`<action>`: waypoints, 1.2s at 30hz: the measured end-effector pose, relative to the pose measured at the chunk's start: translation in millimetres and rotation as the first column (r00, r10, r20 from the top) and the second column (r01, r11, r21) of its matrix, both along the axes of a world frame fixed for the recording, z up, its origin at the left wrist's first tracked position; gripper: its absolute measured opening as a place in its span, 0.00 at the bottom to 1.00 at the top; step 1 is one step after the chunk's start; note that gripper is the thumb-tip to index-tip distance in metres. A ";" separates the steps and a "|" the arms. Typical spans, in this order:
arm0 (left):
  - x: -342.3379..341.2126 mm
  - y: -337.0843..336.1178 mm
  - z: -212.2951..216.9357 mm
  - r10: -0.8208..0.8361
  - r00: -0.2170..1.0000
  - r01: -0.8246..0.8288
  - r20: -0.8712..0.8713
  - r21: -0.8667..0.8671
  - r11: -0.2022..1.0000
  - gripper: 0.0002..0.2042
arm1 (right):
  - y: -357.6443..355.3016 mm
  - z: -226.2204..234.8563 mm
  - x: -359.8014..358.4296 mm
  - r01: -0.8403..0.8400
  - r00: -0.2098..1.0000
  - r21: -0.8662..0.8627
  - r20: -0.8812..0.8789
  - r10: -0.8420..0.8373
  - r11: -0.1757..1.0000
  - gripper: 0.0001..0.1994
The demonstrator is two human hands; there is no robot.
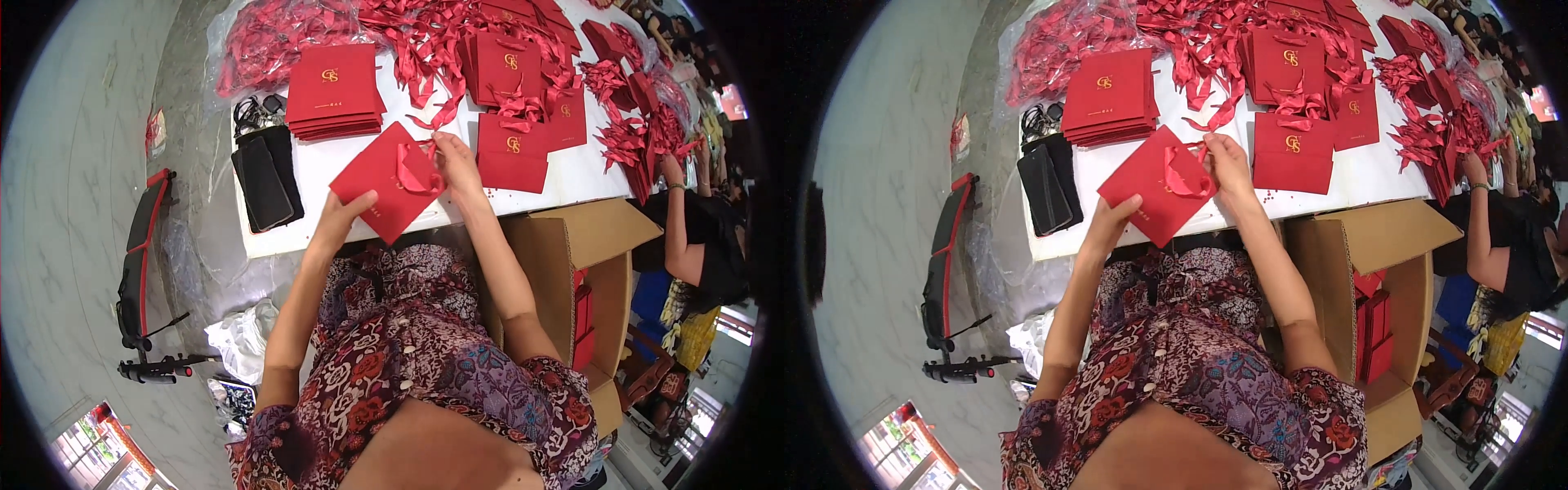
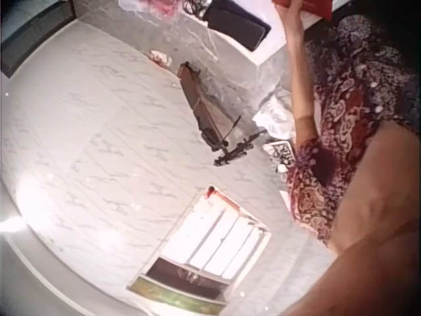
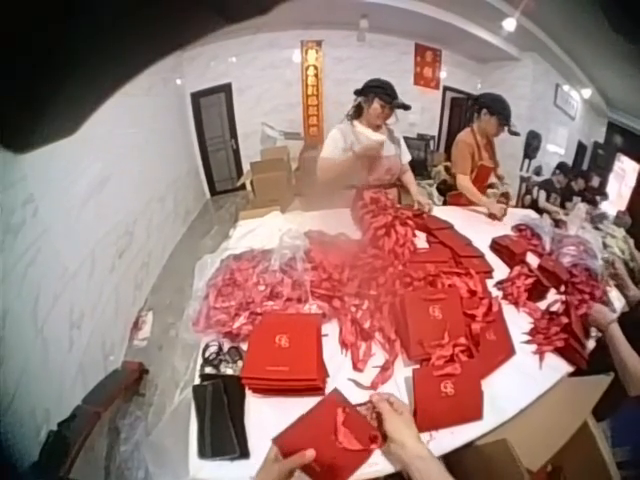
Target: The recorder is tying red ribbons onto small red gift bags and organizing them on a table.
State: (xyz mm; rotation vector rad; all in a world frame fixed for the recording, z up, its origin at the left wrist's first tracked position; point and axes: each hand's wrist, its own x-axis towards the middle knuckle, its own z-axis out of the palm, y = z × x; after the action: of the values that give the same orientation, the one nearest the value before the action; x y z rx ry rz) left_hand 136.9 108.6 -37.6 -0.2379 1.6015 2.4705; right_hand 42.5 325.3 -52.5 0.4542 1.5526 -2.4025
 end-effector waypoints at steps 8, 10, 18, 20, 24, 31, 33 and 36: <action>40.1 13.5 10.1 0.050 0.991 -0.104 -0.125 -0.475 0.874 0.13 | -5.3 -4.3 -16.5 -0.086 0.988 0.213 -0.104 0.110 0.973 0.09; 46.2 11.9 17.9 0.005 0.990 -0.079 -0.141 -0.520 0.851 0.12 | 1.3 -4.5 -26.3 -0.037 0.989 0.250 -0.127 0.071 0.968 0.09; 44.5 5.4 49.3 -0.125 0.860 -0.399 -0.494 -0.806 0.438 0.21 | 9.6 -4.7 -44.7 0.136 0.896 0.641 -0.404 0.182 0.755 0.11; 44.4 8.4 52.5 -0.287 0.847 -0.389 -0.447 -0.890 0.237 0.26 | -0.9 0.8 -45.8 0.235 0.808 0.806 -0.472 0.353 0.543 0.10; 46.3 27.0 13.7 -0.423 0.845 -0.321 -0.327 -0.943 0.088 0.32 | -7.4 -6.8 -45.3 0.356 0.701 0.903 -0.428 0.570 0.240 0.07; 26.9 40.4 10.7 -0.469 0.837 -0.206 -0.283 -0.956 0.211 0.35 | 5.0 5.0 -17.0 0.253 0.707 0.865 -0.471 0.528 0.433 0.05; 8.6 37.4 9.8 -0.411 0.846 -0.279 -0.339 -0.939 0.200 0.32 | 5.3 17.1 0.1 0.160 0.741 0.860 -0.429 0.517 0.485 0.06; -13.1 32.9 -1.8 -0.392 0.840 -0.346 -0.376 -0.927 0.148 0.31 | 6.5 28.1 25.9 0.022 0.766 0.835 -0.368 0.527 0.550 0.08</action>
State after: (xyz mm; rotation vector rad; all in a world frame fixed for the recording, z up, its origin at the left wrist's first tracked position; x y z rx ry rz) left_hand 123.8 141.5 -39.3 0.4330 3.2507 0.8692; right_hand 68.4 331.8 -24.4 -0.4720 2.7435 -1.4815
